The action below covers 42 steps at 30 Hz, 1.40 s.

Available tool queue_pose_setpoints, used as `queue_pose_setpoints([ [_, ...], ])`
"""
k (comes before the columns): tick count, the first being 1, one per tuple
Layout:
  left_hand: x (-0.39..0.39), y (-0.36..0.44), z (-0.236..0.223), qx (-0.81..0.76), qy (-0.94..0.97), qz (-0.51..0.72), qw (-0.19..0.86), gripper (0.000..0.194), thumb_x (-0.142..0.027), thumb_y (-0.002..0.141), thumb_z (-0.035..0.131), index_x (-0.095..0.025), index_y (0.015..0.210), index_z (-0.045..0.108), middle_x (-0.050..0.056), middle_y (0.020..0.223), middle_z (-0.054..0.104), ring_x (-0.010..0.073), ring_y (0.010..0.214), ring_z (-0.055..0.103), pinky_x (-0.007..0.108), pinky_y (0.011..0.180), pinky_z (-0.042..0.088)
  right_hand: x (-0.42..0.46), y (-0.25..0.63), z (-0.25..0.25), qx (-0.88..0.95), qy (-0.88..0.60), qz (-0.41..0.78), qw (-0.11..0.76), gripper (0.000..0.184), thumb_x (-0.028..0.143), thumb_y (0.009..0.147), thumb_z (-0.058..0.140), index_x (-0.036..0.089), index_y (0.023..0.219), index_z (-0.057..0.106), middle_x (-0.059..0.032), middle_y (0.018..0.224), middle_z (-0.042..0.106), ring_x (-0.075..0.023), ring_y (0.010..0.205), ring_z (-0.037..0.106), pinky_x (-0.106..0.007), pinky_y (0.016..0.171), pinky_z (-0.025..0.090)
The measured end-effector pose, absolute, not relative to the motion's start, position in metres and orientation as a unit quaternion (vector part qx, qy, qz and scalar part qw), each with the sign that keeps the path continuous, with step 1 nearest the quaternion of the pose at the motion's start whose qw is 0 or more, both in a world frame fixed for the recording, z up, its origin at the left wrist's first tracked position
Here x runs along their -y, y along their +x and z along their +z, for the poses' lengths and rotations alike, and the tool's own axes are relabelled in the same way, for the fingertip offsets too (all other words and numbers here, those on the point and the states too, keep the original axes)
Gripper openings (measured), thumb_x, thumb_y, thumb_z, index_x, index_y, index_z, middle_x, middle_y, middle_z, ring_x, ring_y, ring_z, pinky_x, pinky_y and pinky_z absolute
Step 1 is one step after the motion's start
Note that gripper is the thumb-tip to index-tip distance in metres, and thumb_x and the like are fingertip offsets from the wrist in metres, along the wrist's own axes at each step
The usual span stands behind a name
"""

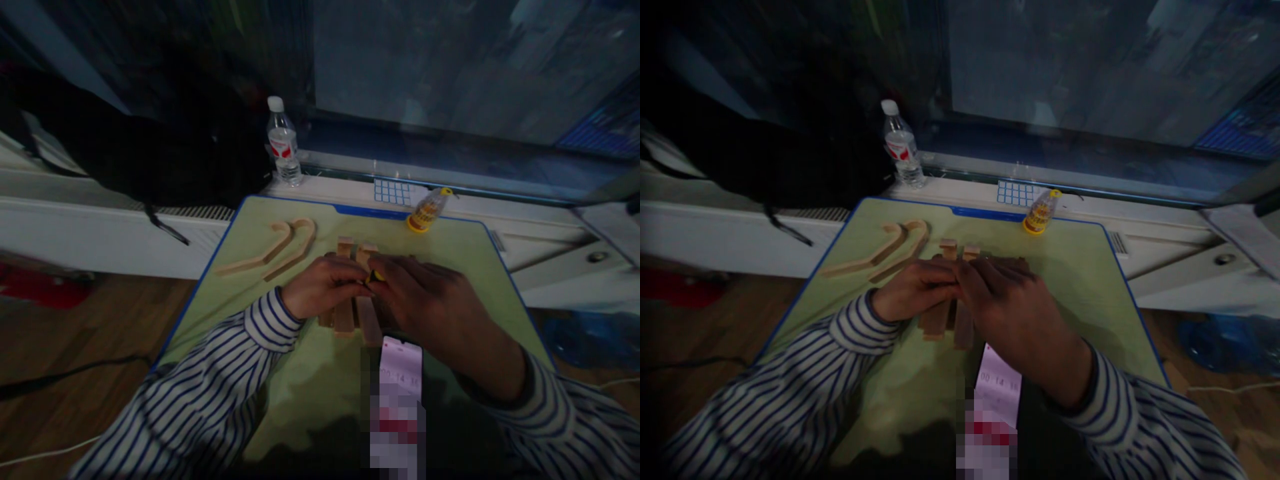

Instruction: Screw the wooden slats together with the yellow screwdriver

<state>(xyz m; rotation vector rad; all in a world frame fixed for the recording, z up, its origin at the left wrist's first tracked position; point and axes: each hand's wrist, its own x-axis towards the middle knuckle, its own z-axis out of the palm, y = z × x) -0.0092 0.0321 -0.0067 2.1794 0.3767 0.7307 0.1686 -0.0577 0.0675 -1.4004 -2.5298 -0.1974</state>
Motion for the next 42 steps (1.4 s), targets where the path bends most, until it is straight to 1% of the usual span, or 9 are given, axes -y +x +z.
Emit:
queue_pose_setpoints([
  [6,-0.030,-0.009,-0.001,-0.152,0.866,0.276,0.387,0.018,-0.024,0.089,0.054,-0.015,0.086,0.069,0.007,0.089,0.069,0.0161,0.088,0.063,0.030,0.084,0.049,0.058,0.166,0.065,0.851,-0.495,-0.107,0.142,0.027,0.022,0.090,0.054,0.014,0.115,0.052,-0.0075,0.095,0.069,-0.0190,0.077,0.066,-0.030,0.067,0.048],
  [14,-0.023,-0.008,0.001,-0.240,0.855,0.300,0.348,0.021,-0.033,0.081,0.065,-0.016,0.092,0.069,0.006,0.088,0.070,0.0160,0.083,0.064,0.028,0.079,0.050,0.053,0.168,0.073,0.850,-0.508,-0.069,0.120,0.021,0.024,0.092,0.047,0.016,0.109,0.056,-0.0081,0.096,0.071,-0.0212,0.078,0.067,-0.032,0.066,0.050],
  [17,-0.024,-0.007,0.000,-0.236,0.855,0.302,0.350,0.021,-0.033,0.082,0.063,-0.015,0.091,0.069,0.006,0.088,0.070,0.0159,0.082,0.064,0.028,0.079,0.050,0.051,0.170,0.074,0.854,-0.505,-0.022,0.120,0.029,0.025,0.092,0.046,0.016,0.119,0.052,-0.0100,0.106,0.069,-0.0220,0.087,0.067,-0.035,0.073,0.053],
  [20,-0.025,-0.007,-0.001,-0.231,0.855,0.300,0.355,0.022,-0.033,0.083,0.062,-0.015,0.092,0.070,0.006,0.089,0.070,0.0158,0.082,0.064,0.028,0.079,0.050,0.051,0.173,0.078,0.861,-0.487,0.029,0.141,0.040,0.025,0.093,0.045,0.016,0.132,0.042,-0.0110,0.124,0.061,-0.0223,0.102,0.064,-0.038,0.083,0.054],
  [22,-0.026,-0.007,-0.002,-0.228,0.854,0.296,0.362,0.022,-0.033,0.083,0.062,-0.015,0.092,0.070,0.006,0.088,0.070,0.0156,0.081,0.064,0.028,0.079,0.050,0.051,0.174,0.082,0.866,-0.475,0.042,0.148,0.043,0.022,0.094,0.043,0.017,0.136,0.038,-0.0108,0.130,0.057,-0.0217,0.105,0.062,-0.039,0.086,0.054],
  [27,-0.027,-0.007,-0.003,-0.226,0.850,0.287,0.380,0.017,-0.030,0.081,0.065,-0.015,0.086,0.071,0.005,0.084,0.069,0.0155,0.081,0.063,0.027,0.078,0.050,0.050,0.175,0.089,0.881,-0.454,0.029,0.133,0.036,0.017,0.092,0.044,0.016,0.128,0.049,-0.0110,0.123,0.062,-0.0212,0.099,0.066,-0.038,0.083,0.056],
  [31,-0.028,-0.006,-0.005,-0.223,0.839,0.296,0.400,0.015,-0.027,0.081,0.066,-0.015,0.087,0.071,0.005,0.084,0.070,0.0154,0.080,0.064,0.027,0.077,0.050,0.049,0.176,0.086,0.882,-0.450,0.017,0.139,0.034,0.014,0.091,0.046,0.016,0.124,0.052,-0.0108,0.119,0.065,-0.0207,0.096,0.067,-0.036,0.081,0.056],
  [35,-0.029,-0.007,-0.007,-0.213,0.840,0.291,0.405,0.015,-0.027,0.080,0.066,-0.016,0.088,0.072,0.006,0.087,0.071,0.0169,0.083,0.065,0.030,0.082,0.050,0.050,0.176,0.083,0.879,-0.455,0.029,0.138,0.027,0.012,0.090,0.048,0.016,0.115,0.057,-0.0111,0.120,0.064,-0.0213,0.100,0.065,-0.036,0.085,0.055],
  [42,-0.029,-0.008,-0.007,-0.208,0.831,0.297,0.422,0.016,-0.027,0.081,0.065,-0.015,0.089,0.072,0.007,0.088,0.072,0.0168,0.084,0.066,0.030,0.081,0.052,0.051,0.175,0.081,0.881,-0.453,0.051,0.122,0.032,0.013,0.088,0.053,0.016,0.119,0.053,-0.0107,0.120,0.063,-0.0215,0.104,0.063,-0.037,0.089,0.053],
])
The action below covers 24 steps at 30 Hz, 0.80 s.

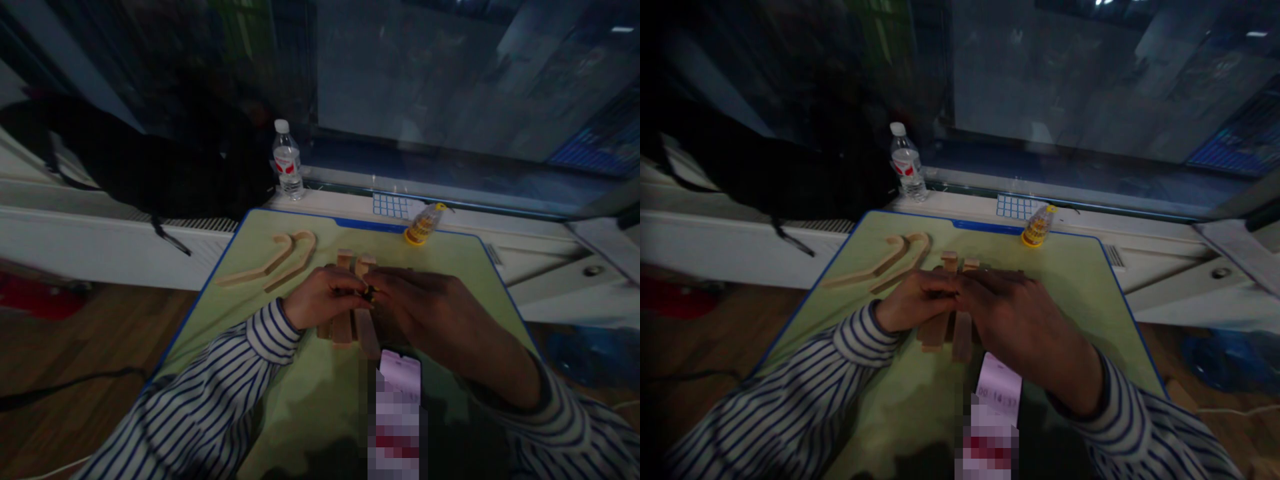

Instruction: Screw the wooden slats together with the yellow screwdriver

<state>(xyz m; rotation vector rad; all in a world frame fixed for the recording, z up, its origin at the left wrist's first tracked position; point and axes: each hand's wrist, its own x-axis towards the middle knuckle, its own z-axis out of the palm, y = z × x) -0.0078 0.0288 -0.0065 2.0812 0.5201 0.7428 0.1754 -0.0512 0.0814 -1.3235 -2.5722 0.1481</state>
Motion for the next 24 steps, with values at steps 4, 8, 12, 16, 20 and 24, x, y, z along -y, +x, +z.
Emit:
queue_pose_setpoints([
  [4,-0.027,-0.008,-0.007,-0.211,0.823,0.312,0.426,0.016,-0.026,0.082,0.064,-0.015,0.090,0.072,0.007,0.090,0.072,0.0167,0.085,0.066,0.031,0.083,0.051,0.052,0.173,0.079,0.871,-0.469,0.043,0.140,0.025,0.012,0.089,0.049,0.017,0.113,0.056,-0.0097,0.117,0.065,-0.0214,0.102,0.063,-0.038,0.089,0.053],
  [8,-0.027,-0.008,-0.007,-0.210,0.824,0.312,0.423,0.015,-0.024,0.081,0.064,-0.016,0.091,0.072,0.008,0.091,0.072,0.0170,0.086,0.065,0.031,0.081,0.051,0.053,0.173,0.076,0.868,-0.468,0.029,0.164,0.031,0.010,0.089,0.048,0.019,0.118,0.055,-0.0097,0.119,0.064,-0.0219,0.101,0.064,-0.039,0.087,0.054],
  [12,-0.028,-0.012,-0.007,-0.206,0.822,0.325,0.420,0.019,-0.026,0.080,0.065,-0.014,0.093,0.071,0.009,0.089,0.071,0.0163,0.081,0.065,0.029,0.075,0.051,0.053,0.174,0.079,0.869,-0.459,0.051,0.175,0.037,0.012,0.090,0.047,0.021,0.127,0.049,-0.0084,0.120,0.064,-0.0199,0.107,0.062,-0.038,0.091,0.052],
  [16,-0.028,-0.015,-0.015,-0.252,0.803,0.367,0.397,0.020,-0.028,0.084,0.059,-0.012,0.078,0.069,0.005,0.071,0.066,0.0127,0.066,0.060,0.024,0.062,0.048,0.053,0.176,0.077,0.868,-0.452,0.091,0.187,0.036,0.014,0.092,0.045,0.022,0.127,0.048,-0.0080,0.122,0.063,-0.0192,0.108,0.062,-0.037,0.090,0.053],
  [20,-0.028,-0.013,-0.033,-0.336,0.777,0.430,0.313,0.036,-0.026,0.089,0.048,-0.014,0.057,0.058,0.000,0.052,0.052,0.0087,0.050,0.048,0.021,0.051,0.038,0.055,0.179,0.069,0.854,-0.456,0.131,0.214,0.034,0.014,0.091,0.045,0.020,0.124,0.048,-0.0089,0.121,0.063,-0.0175,0.105,0.063,-0.032,0.086,0.054],
  [24,-0.027,-0.011,-0.044,-0.328,0.784,0.438,0.292,0.034,-0.024,0.090,0.047,-0.015,0.058,0.056,0.001,0.054,0.052,0.0096,0.052,0.048,0.023,0.053,0.039,0.055,0.183,0.061,0.848,-0.445,0.152,0.245,0.029,0.017,0.092,0.046,0.021,0.120,0.048,-0.0062,0.111,0.068,-0.0142,0.099,0.064,-0.026,0.083,0.053],
])
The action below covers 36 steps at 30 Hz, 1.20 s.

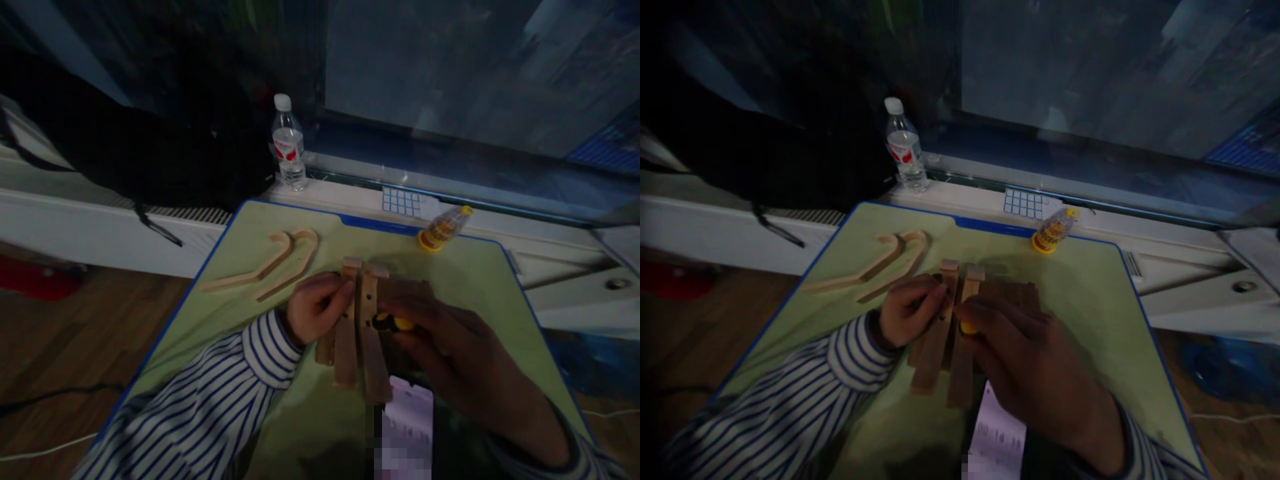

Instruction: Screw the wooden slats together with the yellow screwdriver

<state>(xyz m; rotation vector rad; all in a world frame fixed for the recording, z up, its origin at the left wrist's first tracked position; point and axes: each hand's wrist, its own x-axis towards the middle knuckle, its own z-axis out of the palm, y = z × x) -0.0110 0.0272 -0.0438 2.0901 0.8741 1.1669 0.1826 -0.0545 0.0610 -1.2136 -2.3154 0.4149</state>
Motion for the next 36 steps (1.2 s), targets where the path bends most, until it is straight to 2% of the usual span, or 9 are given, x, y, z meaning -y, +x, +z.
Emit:
queue_pose_setpoints([
  [4,-0.025,-0.011,-0.043,-0.318,0.774,0.457,0.303,0.030,-0.020,0.089,0.048,-0.014,0.061,0.057,0.004,0.059,0.057,0.0106,0.055,0.052,0.024,0.054,0.042,0.057,0.188,0.053,0.839,-0.451,0.161,0.258,0.031,0.020,0.092,0.045,0.022,0.123,0.044,-0.0062,0.112,0.067,-0.0137,0.101,0.064,-0.023,0.081,0.054],
  [8,-0.022,-0.011,-0.040,-0.308,0.769,0.469,0.305,0.026,-0.015,0.086,0.050,-0.013,0.063,0.059,0.004,0.060,0.058,0.0112,0.056,0.053,0.024,0.054,0.043,0.063,0.194,0.046,0.824,-0.483,0.162,0.249,0.036,0.026,0.092,0.044,0.027,0.128,0.041,-0.0056,0.111,0.067,-0.0170,0.102,0.064,-0.028,0.082,0.055],
  [13,-0.021,-0.012,-0.039,-0.307,0.767,0.470,0.310,0.021,-0.013,0.085,0.051,-0.013,0.066,0.061,0.005,0.062,0.060,0.0114,0.058,0.054,0.024,0.054,0.045,0.068,0.199,0.048,0.818,-0.494,0.192,0.226,0.038,0.032,0.093,0.045,0.030,0.131,0.041,-0.0041,0.110,0.068,-0.0182,0.102,0.063,-0.030,0.083,0.054],
  [20,-0.021,-0.010,-0.039,-0.286,0.769,0.487,0.300,0.018,-0.010,0.082,0.054,-0.012,0.066,0.060,0.003,0.059,0.057,0.0103,0.056,0.052,0.023,0.051,0.044,0.064,0.195,0.052,0.847,-0.417,0.202,0.260,0.031,0.034,0.093,0.048,0.023,0.121,0.049,-0.0039,0.107,0.070,-0.0142,0.106,0.061,-0.023,0.090,0.049],
  [25,-0.021,-0.010,-0.042,-0.276,0.770,0.494,0.296,0.013,-0.009,0.082,0.054,-0.013,0.071,0.060,0.004,0.064,0.059,0.0105,0.058,0.054,0.023,0.051,0.045,0.066,0.190,0.052,0.825,-0.458,0.182,0.275,0.029,0.033,0.093,0.047,0.023,0.120,0.051,-0.0049,0.107,0.070,-0.0148,0.103,0.063,-0.024,0.085,0.051],
  [31,-0.020,-0.009,-0.038,-0.284,0.771,0.490,0.290,0.016,-0.010,0.082,0.053,-0.012,0.067,0.060,0.005,0.062,0.060,0.0111,0.057,0.055,0.023,0.052,0.045,0.067,0.186,0.052,0.822,-0.464,0.168,0.284,0.025,0.029,0.091,0.051,0.022,0.115,0.054,-0.0056,0.102,0.072,-0.0179,0.095,0.067,-0.027,0.078,0.055],
  [36,-0.021,-0.008,-0.037,-0.279,0.769,0.501,0.282,0.014,-0.012,0.083,0.054,-0.013,0.070,0.061,0.003,0.061,0.059,0.0104,0.055,0.054,0.022,0.050,0.044,0.074,0.183,0.043,0.779,-0.511,0.168,0.322,0.034,0.030,0.084,0.062,0.025,0.117,0.054,-0.0044,0.101,0.070,-0.0184,0.088,0.068,-0.028,0.073,0.058],
])
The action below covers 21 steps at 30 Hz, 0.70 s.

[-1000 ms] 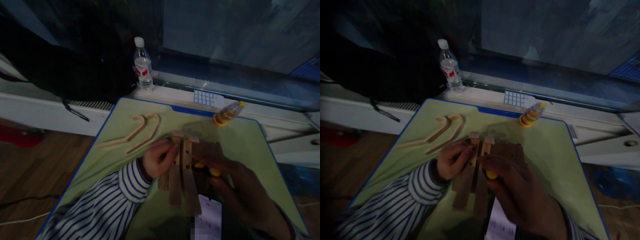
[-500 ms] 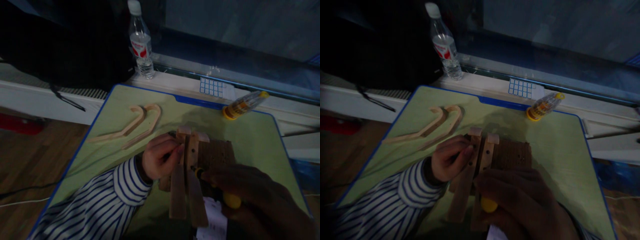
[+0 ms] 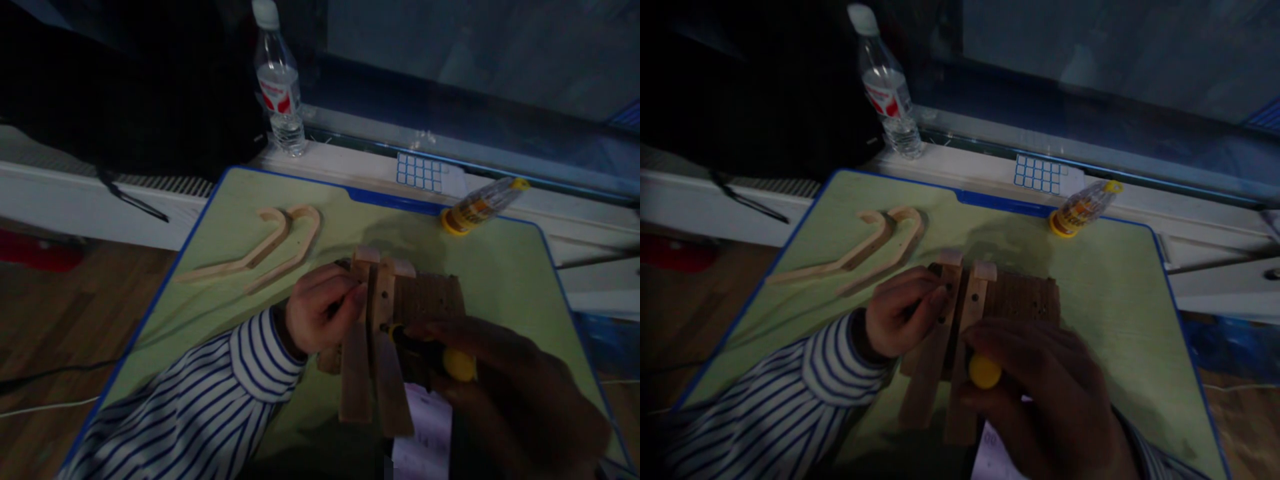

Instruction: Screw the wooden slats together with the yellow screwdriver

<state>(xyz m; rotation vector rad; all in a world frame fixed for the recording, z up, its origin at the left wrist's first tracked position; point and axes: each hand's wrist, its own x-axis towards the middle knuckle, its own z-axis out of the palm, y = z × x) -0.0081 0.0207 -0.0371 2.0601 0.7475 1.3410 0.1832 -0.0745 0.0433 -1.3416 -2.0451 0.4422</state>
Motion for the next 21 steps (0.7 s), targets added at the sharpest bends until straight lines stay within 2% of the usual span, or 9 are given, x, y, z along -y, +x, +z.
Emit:
queue_pose_setpoints([
  [5,-0.022,-0.008,-0.040,-0.271,0.773,0.502,0.277,0.017,-0.010,0.083,0.054,-0.013,0.067,0.059,0.002,0.059,0.058,0.0100,0.054,0.052,0.022,0.049,0.042,0.076,0.179,0.037,0.761,-0.512,0.185,0.352,0.041,0.024,0.079,0.067,0.025,0.118,0.053,-0.0042,0.106,0.068,-0.0185,0.091,0.066,-0.029,0.076,0.057],
  [7,-0.023,-0.008,-0.041,-0.269,0.776,0.500,0.273,0.016,-0.010,0.083,0.053,-0.013,0.068,0.059,0.002,0.059,0.057,0.0101,0.054,0.052,0.022,0.049,0.042,0.072,0.178,0.039,0.760,-0.487,0.209,0.375,0.038,0.021,0.080,0.065,0.024,0.116,0.053,-0.0029,0.103,0.068,-0.0160,0.090,0.066,-0.025,0.075,0.056],
  [10,-0.024,-0.009,-0.043,-0.264,0.780,0.499,0.271,0.015,-0.011,0.083,0.053,-0.013,0.070,0.059,0.003,0.061,0.058,0.0105,0.055,0.053,0.023,0.050,0.042,0.064,0.180,0.044,0.759,-0.465,0.257,0.376,0.035,0.019,0.081,0.064,0.024,0.114,0.052,-0.0029,0.103,0.068,-0.0163,0.094,0.065,-0.026,0.078,0.054],
  [14,-0.026,-0.009,-0.045,-0.264,0.782,0.493,0.275,0.016,-0.011,0.084,0.052,-0.013,0.070,0.059,0.003,0.060,0.058,0.0112,0.056,0.053,0.024,0.052,0.043,0.051,0.184,0.052,0.775,-0.460,0.294,0.319,0.035,0.022,0.083,0.062,0.025,0.116,0.051,-0.0040,0.107,0.067,-0.0189,0.099,0.064,-0.031,0.084,0.053],
  [17,-0.026,-0.009,-0.045,-0.265,0.782,0.491,0.278,0.019,-0.012,0.085,0.052,-0.014,0.066,0.058,0.003,0.059,0.056,0.0110,0.056,0.053,0.024,0.053,0.042,0.039,0.185,0.058,0.802,-0.410,0.280,0.333,0.032,0.019,0.087,0.057,0.022,0.118,0.051,-0.0061,0.111,0.067,-0.0182,0.107,0.061,-0.030,0.088,0.051],
  [21,-0.026,-0.008,-0.044,-0.263,0.782,0.494,0.274,0.022,-0.016,0.087,0.050,-0.015,0.066,0.056,0.003,0.062,0.058,0.0117,0.057,0.054,0.025,0.054,0.042,0.028,0.187,0.066,0.849,-0.368,0.261,0.276,0.036,0.017,0.089,0.052,0.018,0.126,0.050,-0.0081,0.121,0.063,-0.0157,0.115,0.056,-0.026,0.093,0.047],
])
